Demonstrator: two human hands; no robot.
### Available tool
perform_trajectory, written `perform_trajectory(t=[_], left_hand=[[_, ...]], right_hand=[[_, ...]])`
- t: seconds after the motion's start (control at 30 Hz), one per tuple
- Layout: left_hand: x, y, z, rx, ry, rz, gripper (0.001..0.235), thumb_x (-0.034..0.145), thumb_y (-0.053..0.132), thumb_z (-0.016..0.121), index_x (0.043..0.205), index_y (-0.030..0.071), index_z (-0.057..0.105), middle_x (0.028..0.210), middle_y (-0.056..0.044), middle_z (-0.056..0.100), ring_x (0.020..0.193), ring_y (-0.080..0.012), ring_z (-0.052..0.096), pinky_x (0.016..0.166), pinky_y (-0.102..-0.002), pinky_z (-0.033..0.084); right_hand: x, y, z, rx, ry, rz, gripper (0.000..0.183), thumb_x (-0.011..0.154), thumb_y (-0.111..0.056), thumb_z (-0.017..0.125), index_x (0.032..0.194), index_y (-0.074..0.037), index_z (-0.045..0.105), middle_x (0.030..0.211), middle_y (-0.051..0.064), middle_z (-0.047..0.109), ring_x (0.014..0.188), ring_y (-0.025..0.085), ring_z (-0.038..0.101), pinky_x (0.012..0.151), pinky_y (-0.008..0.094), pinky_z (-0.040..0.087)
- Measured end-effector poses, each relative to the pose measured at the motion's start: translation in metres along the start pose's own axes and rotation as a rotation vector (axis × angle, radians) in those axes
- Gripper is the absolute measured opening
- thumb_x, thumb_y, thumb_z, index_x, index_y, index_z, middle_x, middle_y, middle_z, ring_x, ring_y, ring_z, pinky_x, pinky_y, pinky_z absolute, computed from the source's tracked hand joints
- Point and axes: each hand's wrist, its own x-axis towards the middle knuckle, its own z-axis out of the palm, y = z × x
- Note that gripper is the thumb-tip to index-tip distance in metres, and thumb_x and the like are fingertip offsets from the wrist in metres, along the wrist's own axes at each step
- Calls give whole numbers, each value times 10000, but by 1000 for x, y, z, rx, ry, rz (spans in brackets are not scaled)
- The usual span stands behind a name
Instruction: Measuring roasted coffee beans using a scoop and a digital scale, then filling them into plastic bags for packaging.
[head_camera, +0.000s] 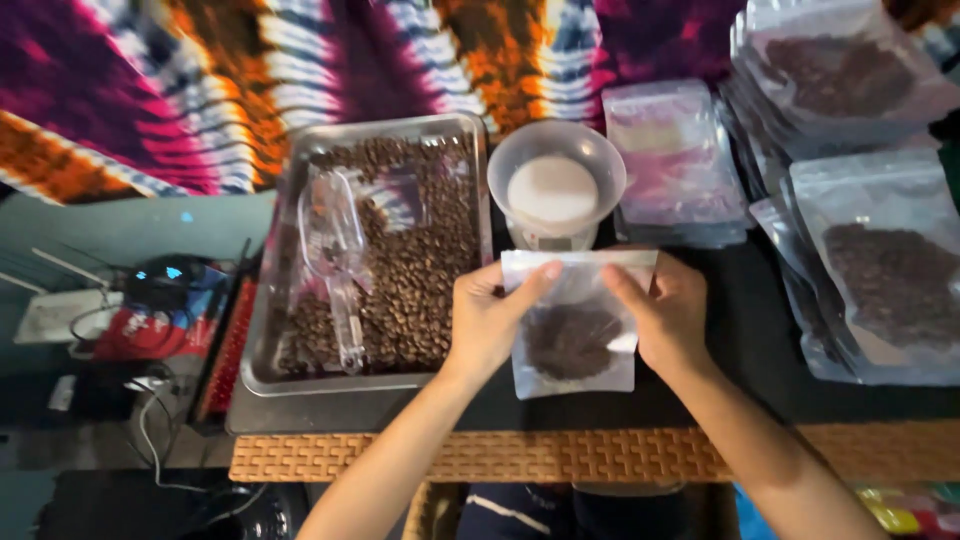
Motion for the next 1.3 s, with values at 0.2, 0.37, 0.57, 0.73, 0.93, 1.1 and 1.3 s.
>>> perform_trajectory(t=[0.2,0.37,0.57,0.73,0.93,1.1,1.3], left_hand=[[-6,9,6,-51,39,-23,124,801,141,903,829,54,819,650,-9,714,702,-56,542,656,-234,520],[-11,20,11,-49,64,-42,139,816,157,899,814,53,806,651,1,689,698,-63,536,637,-224,493],[-12,27,16,-62,41,-63,185,754,161,947,805,37,818,660,-10,721,687,-55,535,628,-240,498],[-14,30,20,-89,49,-39,152,759,128,938,814,35,831,669,-27,740,690,-51,555,644,-242,528],[-15,36,18,-40,42,-38,162,768,137,934,843,33,834,695,-22,743,725,-62,567,652,-254,530],[-16,19,12,-90,14,7,225,918,182,820,740,54,770,650,12,668,705,-62,536,670,-244,518],[-6,-18,1,-108,7,21,334,979,242,752,708,47,738,629,4,654,676,-72,520,661,-255,522]], right_hand=[[-5,-6,12,91,55,50,180,837,-163,893,918,-50,779,768,32,725,787,54,564,833,295,529],[-8,-13,18,161,74,75,161,836,-136,882,940,-51,794,797,31,752,800,50,604,840,289,536],[-9,0,19,201,66,121,161,808,-156,895,908,-61,812,749,-2,721,757,37,549,766,264,510],[-8,-13,20,148,82,93,135,795,-155,906,831,-60,818,658,-5,712,670,35,526,674,224,472],[-6,-33,22,170,84,76,134,811,-177,901,832,-63,835,647,-12,699,667,27,490,661,215,455],[-7,-31,21,168,108,143,205,789,-215,924,843,-46,821,668,12,704,687,55,519,701,240,474],[-10,-26,18,158,100,178,219,829,-243,889,868,-45,803,711,23,706,722,73,535,757,275,504]])
